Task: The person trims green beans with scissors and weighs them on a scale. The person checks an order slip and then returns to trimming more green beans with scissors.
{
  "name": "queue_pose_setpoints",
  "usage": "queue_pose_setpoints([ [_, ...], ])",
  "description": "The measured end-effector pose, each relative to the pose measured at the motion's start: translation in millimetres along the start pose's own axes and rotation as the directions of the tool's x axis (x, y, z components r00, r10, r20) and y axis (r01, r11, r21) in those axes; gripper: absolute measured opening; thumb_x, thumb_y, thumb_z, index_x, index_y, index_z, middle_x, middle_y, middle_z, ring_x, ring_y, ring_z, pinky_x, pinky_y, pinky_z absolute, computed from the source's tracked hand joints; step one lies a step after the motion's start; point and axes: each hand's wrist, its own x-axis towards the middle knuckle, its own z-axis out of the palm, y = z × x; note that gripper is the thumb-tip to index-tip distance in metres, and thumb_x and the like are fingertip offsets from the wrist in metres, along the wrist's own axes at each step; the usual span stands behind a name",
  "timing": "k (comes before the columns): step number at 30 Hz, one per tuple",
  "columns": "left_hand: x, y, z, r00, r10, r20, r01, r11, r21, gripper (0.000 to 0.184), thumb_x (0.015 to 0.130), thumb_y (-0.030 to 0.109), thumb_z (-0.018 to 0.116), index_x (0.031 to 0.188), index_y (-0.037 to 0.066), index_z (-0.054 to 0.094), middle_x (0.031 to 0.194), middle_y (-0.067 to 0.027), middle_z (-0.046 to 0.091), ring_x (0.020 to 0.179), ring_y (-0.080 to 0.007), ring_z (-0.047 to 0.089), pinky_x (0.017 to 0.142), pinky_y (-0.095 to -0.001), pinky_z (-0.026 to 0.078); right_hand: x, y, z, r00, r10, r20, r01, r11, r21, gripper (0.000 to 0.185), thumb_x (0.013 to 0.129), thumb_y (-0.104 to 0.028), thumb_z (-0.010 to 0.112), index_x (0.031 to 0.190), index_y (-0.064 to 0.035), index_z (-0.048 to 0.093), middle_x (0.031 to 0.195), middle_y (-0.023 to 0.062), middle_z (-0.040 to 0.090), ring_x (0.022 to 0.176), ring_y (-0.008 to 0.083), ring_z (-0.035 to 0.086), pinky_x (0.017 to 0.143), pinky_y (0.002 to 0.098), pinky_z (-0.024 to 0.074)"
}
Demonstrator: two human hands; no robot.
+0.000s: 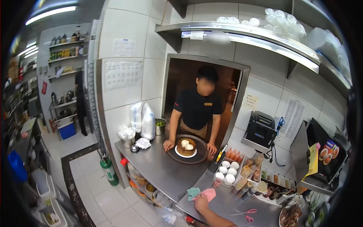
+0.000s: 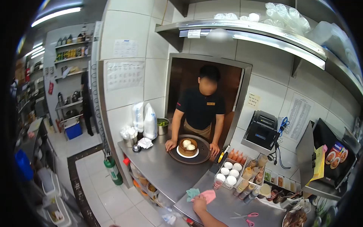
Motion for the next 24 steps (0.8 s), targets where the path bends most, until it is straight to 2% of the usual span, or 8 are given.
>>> queue_pose_setpoints([
  [2, 44.6, 115.7, -29.3, 0.995, -0.038, -0.093, -0.003, 0.91, -0.414, 0.038, 0.09, 0.037, 0.058, 0.114, 0.007, 0.063, 0.092, -0.0065, 0.067, 0.069, -0.0195, 0.062, 0.06, -0.0356, 0.05, 11.2, -5.4, 7.7, 0.987, 0.163, 0.004, -0.142, 0.852, 0.504, 0.03, 0.085, -0.034, 0.067, 0.091, -0.0047, 0.064, 0.087, 0.0163, 0.066, 0.084, 0.0348, 0.061, 0.073, 0.0471, 0.0483],
  [5, 70.1, 314.1, -42.2, 0.889, 0.265, 0.373, 0.036, 0.771, -0.635, 0.048, 0.098, 0.038, 0.046, 0.13, 0.002, 0.049, 0.126, -0.0131, 0.057, 0.114, -0.0289, 0.057, 0.096, -0.0447, 0.048, 41.1, -87.7, -40.3, 0.95, 0.244, 0.197, -0.291, 0.451, 0.844, 0.028, 0.084, -0.028, 0.067, 0.097, -0.0042, 0.063, 0.085, 0.0132, 0.064, 0.087, 0.0331, 0.061, 0.075, 0.0424, 0.0486],
  [7, 64.3, 415.8, -13.7, 0.725, 0.428, 0.54, 0.187, 0.632, -0.752, 0.07, 0.093, 0.062, 0.036, 0.124, 0.002, 0.052, 0.112, -0.0123, 0.063, 0.099, -0.0289, 0.062, 0.088, -0.0423, 0.05, 65.3, -153.4, -111.4, 0.983, -0.114, -0.141, 0.178, 0.748, 0.64, 0.025, 0.084, -0.027, 0.067, 0.1, -0.0076, 0.067, 0.104, 0.0119, 0.061, 0.097, 0.032, 0.058, 0.084, 0.0395, 0.0458],
  [9, 92.2, 454.6, 24.9, -0.163, 0.712, 0.683, 0.536, 0.645, -0.545, 0.079, 0.087, 0.073, 0.031, 0.114, 0.003, 0.057, 0.085, -0.0071, 0.065, 0.073, -0.0251, 0.062, 0.068, -0.0362, 0.051, 83.1, -179.3, -97.2, 0.953, -0.159, -0.259, 0.265, 0.85, 0.456, 0.029, 0.084, -0.027, 0.067, 0.104, -0.0074, 0.064, 0.107, 0.0121, 0.061, 0.101, 0.0314, 0.057, 0.088, 0.0403, 0.0442],
  [10, 86.8, 479.7, 26.4, -0.182, 0.707, 0.684, 0.526, 0.657, -0.539, 0.079, 0.087, 0.073, 0.031, 0.114, 0.003, 0.057, 0.085, -0.0071, 0.065, 0.073, -0.0251, 0.062, 0.068, -0.0362, 0.051, 98.8, -185.8, -95.5, 0.902, -0.246, -0.356, 0.346, 0.904, 0.251, 0.033, 0.083, -0.026, 0.067, 0.109, -0.0072, 0.061, 0.11, 0.0124, 0.06, 0.106, 0.0307, 0.055, 0.092, 0.0412, 0.0426],
  [12, 60.4, 521.9, 7.0, 0.527, 0.455, 0.717, 0.261, 0.717, -0.647, 0.086, 0.082, 0.081, 0.026, 0.104, 0.005, 0.059, 0.063, -0.001, 0.057, 0.054, -0.0209, 0.053, 0.053, -0.0301, 0.044, 126.2, -188.2, -105.3, 0.829, -0.239, -0.506, 0.39, 0.895, 0.216, 0.022, 0.083, -0.024, 0.067, 0.095, -0.0051, 0.064, 0.095, 0.0141, 0.063, 0.092, 0.0312, 0.061, 0.08, 0.0396, 0.0482],
  [16, 65.7, 539.3, -10.5, 0.547, 0.5, 0.672, 0.171, 0.719, -0.674, 0.035, 0.09, 0.038, 0.062, 0.109, 0.008, 0.063, 0.084, -0.0016, 0.064, 0.065, -0.0145, 0.06, 0.057, -0.0289, 0.049, 158.1, -188.4, -96.4, 0.944, -0.023, -0.328, 0.194, 0.846, 0.497, 0.029, 0.085, -0.022, 0.053, 0.1, -0.0006, 0.064, 0.103, 0.0221, 0.063, 0.1, 0.0397, 0.057, 0.093, 0.0487, 0.0414],
  [24, 156.8, 562.1, -9.2, 0.176, 0.588, 0.789, -0.51, 0.74, -0.438, 0.057, 0.088, 0.056, 0.058, 0.109, 0.004, 0.062, 0.089, -0.0018, 0.064, 0.084, -0.0107, 0.058, 0.078, -0.027, 0.047, 188.1, -202.8, -103.7, 0.857, 0.407, -0.314, -0.202, 0.828, 0.523, 0.03, 0.095, -0.025, 0.046, 0.095, 0.001, 0.061, 0.089, 0.0186, 0.064, 0.08, 0.036, 0.06, 0.075, 0.0419, 0.0491],
])
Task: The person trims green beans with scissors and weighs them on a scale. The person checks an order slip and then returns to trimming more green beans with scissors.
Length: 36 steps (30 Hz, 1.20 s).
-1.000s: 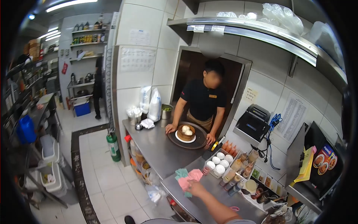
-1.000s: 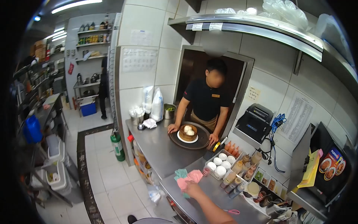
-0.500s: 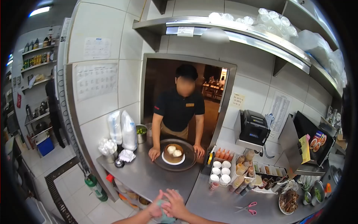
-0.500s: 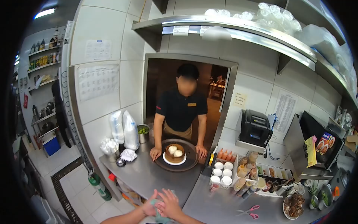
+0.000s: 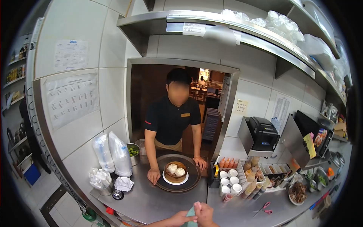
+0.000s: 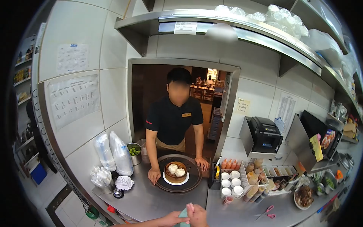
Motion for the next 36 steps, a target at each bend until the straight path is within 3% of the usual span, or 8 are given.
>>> queue_pose_setpoints([
  [5, 19.2, 46.3, -25.5, 0.992, -0.123, 0.012, 0.117, 0.966, 0.232, 0.067, 0.087, 0.057, 0.06, 0.124, 0.002, 0.051, 0.101, -0.0111, 0.065, 0.085, -0.0223, 0.064, 0.073, -0.0325, 0.052, 19.4, -2.8, 10.7, 0.883, -0.187, -0.429, 0.041, 0.944, -0.327, 0.023, 0.085, -0.02, 0.065, 0.071, -0.0023, 0.061, 0.063, 0.0167, 0.058, 0.055, 0.0332, 0.057, 0.05, 0.0399, 0.044],
  [7, 37.3, 37.7, -34.0, 0.995, -0.088, 0.037, 0.089, 0.996, -0.032, 0.077, 0.085, 0.038, 0.07, 0.141, 0.001, 0.033, 0.141, -0.0152, 0.04, 0.13, -0.0223, 0.039, 0.105, -0.0329, 0.034, 24.3, 25.4, 1.9, 0.861, -0.18, -0.476, -0.095, 0.863, -0.497, 0.024, 0.082, -0.024, 0.068, 0.071, -0.0046, 0.059, 0.066, 0.0121, 0.058, 0.053, 0.0322, 0.055, 0.048, 0.0425, 0.0443],
  [11, 15.6, 38.5, -92.1, 0.997, -0.07, 0.029, 0.067, 0.993, 0.094, 0.084, 0.087, 0.038, 0.067, 0.147, 0.001, 0.022, 0.149, -0.0185, 0.029, 0.134, -0.0288, 0.036, 0.107, -0.0366, 0.034, 34.5, 35.7, -38.7, 0.919, -0.289, -0.27, -0.179, 0.306, -0.935, 0.03, 0.074, -0.029, 0.075, 0.087, -0.0029, 0.066, 0.079, 0.0181, 0.062, 0.073, 0.0347, 0.06, 0.069, 0.0445, 0.0497],
  [14, -27.6, 43.1, -148.3, 0.985, -0.098, 0.143, 0.091, 0.994, 0.056, 0.05, 0.093, 0.025, 0.062, 0.135, 0.004, 0.046, 0.132, -0.0139, 0.052, 0.12, -0.0199, 0.052, 0.1, -0.0304, 0.04, 99.4, 15.2, -61.0, 0.948, 0.217, -0.234, -0.31, 0.803, -0.509, 0.054, 0.07, -0.03, 0.08, 0.111, 0.0002, 0.061, 0.105, 0.0202, 0.063, 0.099, 0.0345, 0.061, 0.088, 0.0397, 0.0475],
  [18, -86.4, 68.3, -199.8, 0.999, -0.045, 0.014, 0.044, 0.998, 0.046, 0.041, 0.095, 0.018, 0.058, 0.131, 0.0, 0.049, 0.123, -0.0121, 0.059, 0.111, -0.0163, 0.057, 0.094, -0.0287, 0.044, 244.9, -122.8, -78.8, 0.97, -0.054, -0.237, 0.044, 0.998, -0.047, 0.053, 0.083, -0.028, 0.073, 0.125, -0.0021, 0.054, 0.12, 0.0132, 0.061, 0.111, 0.0223, 0.057, 0.095, 0.035, 0.0452],
  [24, -139.9, 92.4, -229.1, 0.988, -0.019, -0.15, 0.003, 0.995, -0.104, 0.036, 0.094, 0.014, 0.058, 0.125, -0.004, 0.051, 0.118, -0.0152, 0.061, 0.108, -0.0196, 0.06, 0.096, -0.0298, 0.045, 436.3, -302.2, -87.2, 0.924, 0.082, -0.374, 0.199, 0.732, 0.652, 0.068, 0.089, -0.038, 0.065, 0.134, 0.0053, 0.038, 0.128, 0.0245, 0.047, 0.109, 0.028, 0.055, 0.086, 0.0414, 0.0509],
  [30, -181.3, 64.3, -248.4, 0.948, 0.119, -0.295, -0.136, 0.99, -0.037, 0.036, 0.095, 0.021, 0.057, 0.123, -0.002, 0.054, 0.109, -0.0119, 0.065, 0.1, -0.0189, 0.061, 0.089, -0.0307, 0.047, 506.6, -319.9, -82.7, 0.856, -0.006, -0.517, 0.439, 0.538, 0.72, 0.036, 0.09, 0.001, 0.056, 0.123, 0.0113, 0.045, 0.11, 0.0245, 0.057, 0.099, 0.0294, 0.061, 0.087, 0.04, 0.0545],
  [36, -214.1, 28.4, -271.3, 0.931, 0.003, -0.364, -0.013, 1.0, -0.023, 0.047, 0.092, 0.036, 0.061, 0.122, 0.0, 0.057, 0.106, -0.0119, 0.066, 0.095, -0.0202, 0.063, 0.086, -0.0323, 0.048, 492.9, -338.0, -78.3, 0.913, -0.043, -0.405, 0.401, 0.267, 0.876, 0.055, 0.091, -0.017, 0.062, 0.131, 0.01, 0.035, 0.129, 0.0329, 0.042, 0.12, 0.0405, 0.048, 0.098, 0.051, 0.0461],
])
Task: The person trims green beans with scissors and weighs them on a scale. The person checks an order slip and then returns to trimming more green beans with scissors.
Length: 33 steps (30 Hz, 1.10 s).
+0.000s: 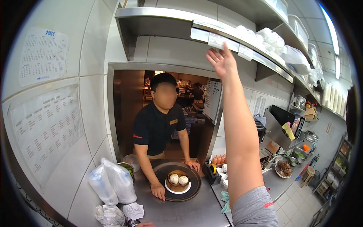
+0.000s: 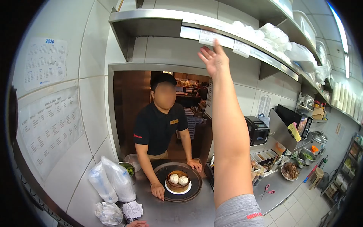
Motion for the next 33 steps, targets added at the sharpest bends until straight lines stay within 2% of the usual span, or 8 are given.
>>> queue_pose_setpoints([
  [3, 2.4, 7.2, -3.3, 0.999, 0.01, -0.036, -0.01, 1.0, 0.01, 0.049, 0.091, 0.038, 0.062, 0.121, 0.0, 0.057, 0.103, -0.0117, 0.066, 0.094, -0.0198, 0.063, 0.085, -0.0321, 0.048, 8.9, 2.3, 6.3, 0.979, -0.147, -0.142, 0.125, 0.98, -0.155, 0.013, 0.09, 0.0, 0.059, 0.098, 0.0072, 0.054, 0.095, 0.0172, 0.061, 0.081, 0.0258, 0.065, 0.076, 0.0335, 0.058],
  [7, -11.0, 26.2, 1.3, 0.992, 0.076, -0.1, -0.074, 0.997, 0.03, 0.049, 0.09, 0.037, 0.062, 0.119, -0.002, 0.058, 0.102, -0.0116, 0.066, 0.094, -0.0186, 0.063, 0.084, -0.0316, 0.048, -44.8, 25.2, -15.5, 0.959, -0.28, -0.039, 0.258, 0.925, -0.279, 0.011, 0.089, -0.001, 0.06, 0.097, 0.0053, 0.054, 0.092, 0.0146, 0.062, 0.08, 0.0229, 0.066, 0.075, 0.033, 0.0577],
  [20, -10.1, -0.7, -15.8, 0.998, 0.003, -0.064, 0.0, 0.999, 0.047, 0.052, 0.09, 0.023, 0.066, 0.133, 0.002, 0.047, 0.111, -0.0124, 0.063, 0.096, -0.0177, 0.061, 0.082, -0.0301, 0.047, -109.1, 50.2, -24.9, 0.997, -0.074, -0.035, 0.063, 0.965, -0.255, 0.008, 0.088, -0.003, 0.063, 0.093, 0.0, 0.057, 0.087, 0.01, 0.065, 0.077, 0.0182, 0.066, 0.072, 0.0299, 0.0567],
  [23, -25.8, 33.0, -1.0, 0.999, 0.024, -0.039, -0.024, 1.0, 0.008, 0.033, 0.091, 0.009, 0.061, 0.122, -0.002, 0.057, 0.118, -0.0104, 0.061, 0.113, -0.0212, 0.057, 0.098, -0.0365, 0.045, -190.1, 85.6, -35.8, 0.987, 0.155, 0.039, -0.128, 0.914, -0.386, 0.011, 0.087, -0.006, 0.063, 0.094, 0.0001, 0.057, 0.087, 0.0093, 0.065, 0.072, 0.0159, 0.063, 0.072, 0.0303, 0.054],
  [26, -25.1, 49.3, 1.3, 0.945, 0.315, 0.09, -0.319, 0.947, 0.039, 0.05, 0.086, 0.014, 0.068, 0.133, 0.012, 0.054, 0.15, -0.0144, 0.027, 0.139, -0.0295, 0.027, 0.108, -0.0402, 0.032, -364.1, 147.9, -88.3, 0.801, 0.598, 0.022, -0.436, 0.608, -0.664, 0.009, 0.08, -0.002, 0.065, 0.083, 0.0004, 0.056, 0.077, 0.0093, 0.065, 0.068, 0.0145, 0.063, 0.064, 0.0279, 0.051],
  [27, -24.4, 47.1, 2.3, 0.928, 0.364, 0.077, -0.367, 0.93, 0.028, 0.051, 0.086, 0.014, 0.067, 0.134, 0.01, 0.053, 0.15, -0.0143, 0.025, 0.14, -0.0308, 0.025, 0.109, -0.0409, 0.028, -423.6, 141.2, -81.1, 0.591, 0.803, -0.076, -0.656, 0.423, -0.625, 0.008, 0.08, -0.002, 0.067, 0.078, -0.0009, 0.059, 0.071, 0.0079, 0.065, 0.065, 0.0123, 0.062, 0.062, 0.0254, 0.0491],
  [31, -16.2, 0.2, 3.0, 0.981, 0.158, -0.11, -0.179, 0.957, -0.229, 0.046, 0.084, 0.008, 0.066, 0.129, 0.005, 0.056, 0.141, -0.0153, 0.041, 0.128, -0.0231, 0.042, 0.103, -0.0334, 0.035, -569.9, 166.4, -131.0, 0.109, 0.993, -0.05, -0.862, 0.069, -0.502, 0.024, 0.086, 0.002, 0.057, 0.11, 0.0054, 0.06, 0.092, 0.0148, 0.069, 0.076, 0.0194, 0.067, 0.073, 0.0298, 0.0547],
  [33, -9.3, -25.9, -14.0, 0.945, 0.105, -0.309, -0.103, 0.994, 0.021, 0.043, 0.081, 0.002, 0.067, 0.123, 0.004, 0.059, 0.128, -0.0141, 0.053, 0.117, -0.0189, 0.051, 0.099, -0.0305, 0.039, -583.1, 162.7, -148.2, 0.128, 0.988, -0.082, -0.895, 0.08, -0.439, 0.026, 0.087, 0.001, 0.056, 0.113, 0.0055, 0.058, 0.093, 0.0157, 0.068, 0.077, 0.0198, 0.067, 0.074, 0.0299, 0.0547],
])
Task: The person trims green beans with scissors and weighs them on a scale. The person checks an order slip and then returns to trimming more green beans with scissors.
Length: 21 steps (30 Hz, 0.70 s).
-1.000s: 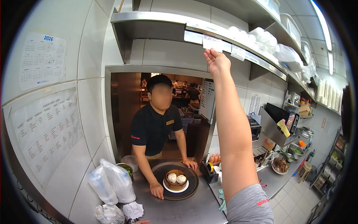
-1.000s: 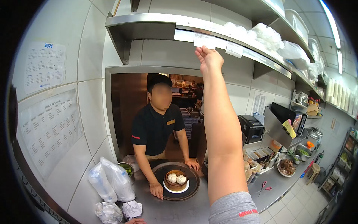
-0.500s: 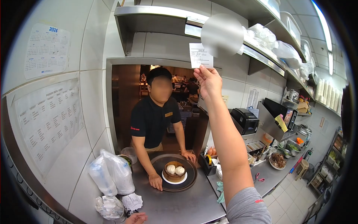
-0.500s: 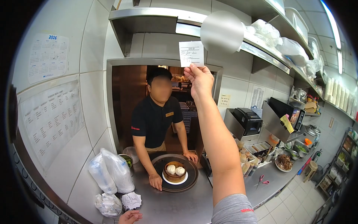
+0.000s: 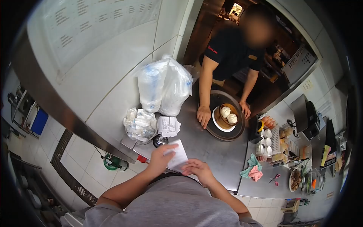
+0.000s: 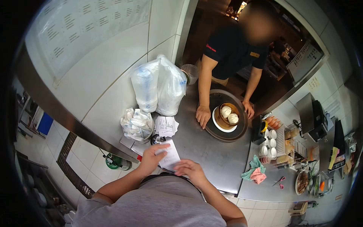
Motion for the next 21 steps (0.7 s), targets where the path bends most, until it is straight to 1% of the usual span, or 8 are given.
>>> queue_pose_setpoints([
  [6, 118.5, 14.9, -14.0, 0.833, 0.382, -0.401, -0.255, 0.907, 0.335, 0.056, 0.073, -0.007, 0.07, 0.127, 0.002, 0.054, 0.114, -0.0126, 0.058, 0.107, -0.0206, 0.055, 0.095, -0.0302, 0.042, -46.6, 67.7, -91.0, 0.865, 0.129, -0.484, -0.082, 0.99, 0.118, 0.032, 0.086, -0.001, 0.054, 0.117, 0.005, 0.053, 0.095, 0.0178, 0.067, 0.077, 0.0213, 0.066, 0.073, 0.0312, 0.0554],
  [9, 175.4, -94.2, -17.7, 0.85, 0.312, -0.425, -0.011, 0.816, 0.578, 0.061, 0.067, -0.007, 0.071, 0.125, -0.003, 0.053, 0.116, -0.0189, 0.058, 0.109, -0.0293, 0.057, 0.096, -0.035, 0.043, -105.2, 113.2, -130.0, 0.743, 0.243, -0.624, -0.177, 0.97, 0.168, 0.032, 0.085, -0.003, 0.055, 0.116, 0.0047, 0.054, 0.093, 0.0166, 0.068, 0.076, 0.0214, 0.067, 0.07, 0.031, 0.0557],
  [11, 194.0, -162.2, -26.2, 0.899, 0.133, -0.417, 0.096, 0.869, 0.485, 0.066, 0.062, -0.004, 0.072, 0.125, -0.005, 0.052, 0.105, -0.0177, 0.059, 0.103, -0.0312, 0.058, 0.094, -0.0367, 0.045, -150.6, 148.4, -144.7, 0.614, 0.388, -0.687, -0.326, 0.918, 0.228, 0.03, 0.086, -0.005, 0.055, 0.115, 0.0034, 0.055, 0.091, 0.0157, 0.068, 0.075, 0.0217, 0.067, 0.068, 0.0314, 0.0557],
  [15, 141.8, -53.9, 39.5, 0.862, 0.45, -0.231, 0.054, 0.372, 0.927, 0.099, 0.07, 0.014, 0.077, 0.149, 0.005, 0.017, 0.149, -0.0273, 0.022, 0.137, -0.0404, 0.026, 0.112, -0.0449, 0.022, -263.4, 250.0, -163.8, 0.392, 0.493, -0.777, -0.497, 0.824, 0.272, 0.028, 0.084, -0.008, 0.06, 0.11, 0.0012, 0.061, 0.085, 0.0127, 0.07, 0.069, 0.0201, 0.068, 0.059, 0.031, 0.055],
  [17, 119.2, 17.8, 92.8, 0.894, 0.402, -0.196, -0.004, 0.446, 0.895, 0.094, 0.075, 0.018, 0.074, 0.149, 0.004, 0.018, 0.153, -0.0269, 0.012, 0.141, -0.0419, 0.018, 0.114, -0.047, 0.018, -333.5, 341.3, -169.7, 0.478, 0.329, -0.815, -0.704, 0.698, -0.131, 0.027, 0.082, -0.01, 0.062, 0.107, 0.0012, 0.063, 0.078, 0.0109, 0.07, 0.063, 0.0189, 0.067, 0.055, 0.0312, 0.0545],
  [18, 120.8, 25.5, 115.7, 0.856, 0.514, -0.057, -0.255, 0.515, 0.819, 0.09, 0.077, 0.017, 0.073, 0.149, 0.005, 0.02, 0.153, -0.0265, 0.013, 0.141, -0.0418, 0.018, 0.114, -0.0472, 0.019, -361.1, 376.3, -168.2, 0.574, 0.291, -0.766, -0.739, 0.587, -0.331, 0.023, 0.081, -0.014, 0.065, 0.1, 0.0001, 0.067, 0.073, 0.0095, 0.069, 0.059, 0.0183, 0.067, 0.052, 0.0315, 0.0541],
  [19, 120.1, 31.4, 138.9, 0.781, 0.623, 0.044, -0.477, 0.55, 0.686, 0.087, 0.078, 0.016, 0.071, 0.149, 0.007, 0.022, 0.153, -0.026, 0.014, 0.141, -0.0417, 0.018, 0.113, -0.0473, 0.019, -386.2, 408.8, -166.8, 0.403, 0.526, -0.749, -0.897, 0.389, -0.21, 0.02, 0.083, -0.02, 0.067, 0.091, -0.0027, 0.07, 0.072, 0.0074, 0.069, 0.059, 0.0179, 0.067, 0.051, 0.0314, 0.0542],
  [21, 106.1, 46.7, 208.9, 0.775, 0.61, 0.166, -0.567, 0.553, 0.611, 0.077, 0.08, 0.014, 0.068, 0.146, 0.008, 0.029, 0.153, -0.024, 0.017, 0.141, -0.0414, 0.02, 0.113, -0.047, 0.02, -424.8, 449.4, -156.4, 0.214, 0.766, -0.606, -0.893, 0.405, 0.197, 0.023, 0.085, -0.027, 0.065, 0.086, -0.0048, 0.071, 0.072, 0.0058, 0.069, 0.059, 0.0177, 0.067, 0.052, 0.0313, 0.0548],
])
